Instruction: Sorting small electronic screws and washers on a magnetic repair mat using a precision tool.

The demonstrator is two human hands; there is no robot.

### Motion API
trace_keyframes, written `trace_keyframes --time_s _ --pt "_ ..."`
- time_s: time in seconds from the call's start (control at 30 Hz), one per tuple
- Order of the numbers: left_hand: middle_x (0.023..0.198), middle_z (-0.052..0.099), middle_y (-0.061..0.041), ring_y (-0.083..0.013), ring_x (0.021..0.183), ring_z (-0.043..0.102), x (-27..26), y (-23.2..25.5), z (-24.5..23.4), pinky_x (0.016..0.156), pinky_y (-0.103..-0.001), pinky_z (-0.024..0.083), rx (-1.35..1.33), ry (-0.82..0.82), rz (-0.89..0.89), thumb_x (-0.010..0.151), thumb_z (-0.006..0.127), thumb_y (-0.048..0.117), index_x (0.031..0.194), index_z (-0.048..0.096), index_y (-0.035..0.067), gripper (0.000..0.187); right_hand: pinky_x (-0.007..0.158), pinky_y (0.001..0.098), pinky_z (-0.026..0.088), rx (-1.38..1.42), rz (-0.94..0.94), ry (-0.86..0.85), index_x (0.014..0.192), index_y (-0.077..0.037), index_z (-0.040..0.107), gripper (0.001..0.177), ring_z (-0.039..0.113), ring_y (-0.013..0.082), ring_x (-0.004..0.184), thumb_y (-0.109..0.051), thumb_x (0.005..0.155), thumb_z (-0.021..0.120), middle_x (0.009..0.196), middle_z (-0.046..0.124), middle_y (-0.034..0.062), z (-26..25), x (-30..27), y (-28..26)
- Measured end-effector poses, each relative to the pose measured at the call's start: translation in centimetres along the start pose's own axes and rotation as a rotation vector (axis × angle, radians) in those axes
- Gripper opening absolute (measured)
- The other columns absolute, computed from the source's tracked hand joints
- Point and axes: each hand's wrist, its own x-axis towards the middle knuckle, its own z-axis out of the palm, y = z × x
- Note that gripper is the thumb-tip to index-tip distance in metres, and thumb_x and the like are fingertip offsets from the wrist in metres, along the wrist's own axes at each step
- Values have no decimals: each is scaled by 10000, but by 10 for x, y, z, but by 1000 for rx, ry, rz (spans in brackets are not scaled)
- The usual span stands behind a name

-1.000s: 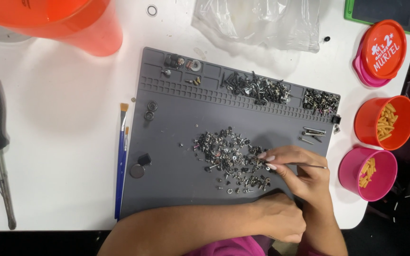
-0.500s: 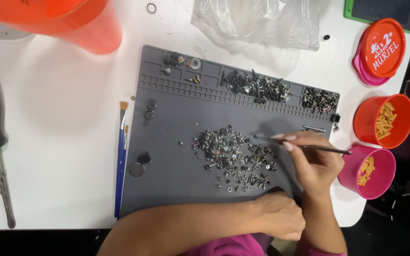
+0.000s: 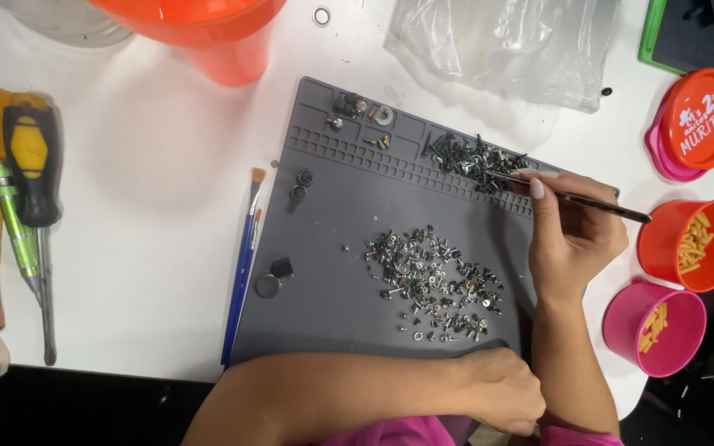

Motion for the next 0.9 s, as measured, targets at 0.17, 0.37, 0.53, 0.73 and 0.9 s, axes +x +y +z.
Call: trace_keyframes --time_s 0.17,0.37,0.53,0.73,0.9 --pt "645 732 -139 -394 585 700 1 -3 7 459 -496 491 -12 59 19 840 537 299 699 756 58 355 965 424 674 -2 -42 -52 1135 88 561 67 747 368 1028 108 1123 624 1059 681 284 9 8 -6" --pt "700 757 -159 -399 638 727 -2 -2 -3 487 -501 505 -26 33 13 808 557 286 748 778 48 330 893 380 647 -76 -125 -86 1125 124 605 62 745 347 942 106 1128 664 1048 705 290 23 29 -5" --pt "657 740 -153 -381 581 698 -3 -2 -5 471 -471 472 -56 11 7 753 531 225 676 738 37 290 912 346 629 -92 -104 -143 1140 108 621 47 744 313 979 116 1128 666 1068 722 262 25 32 -3" --pt "727 772 -155 -398 673 741 1 -2 -2 521 -515 537 -39 28 7 841 528 338 763 792 43 403 982 436 653 -52 -92 -133 1152 142 561 97 737 404 1031 179 1116 643 1073 671 329 -7 12 -21" --pt "827 814 -113 -371 784 772 -5 3 -27 613 -545 561 -65 -94 -25 873 491 344 856 819 91 414 882 386 680 -82 -71 -306 1025 111 627 122 787 375 963 147 935 701 1002 705 262 -48 -30 -25"
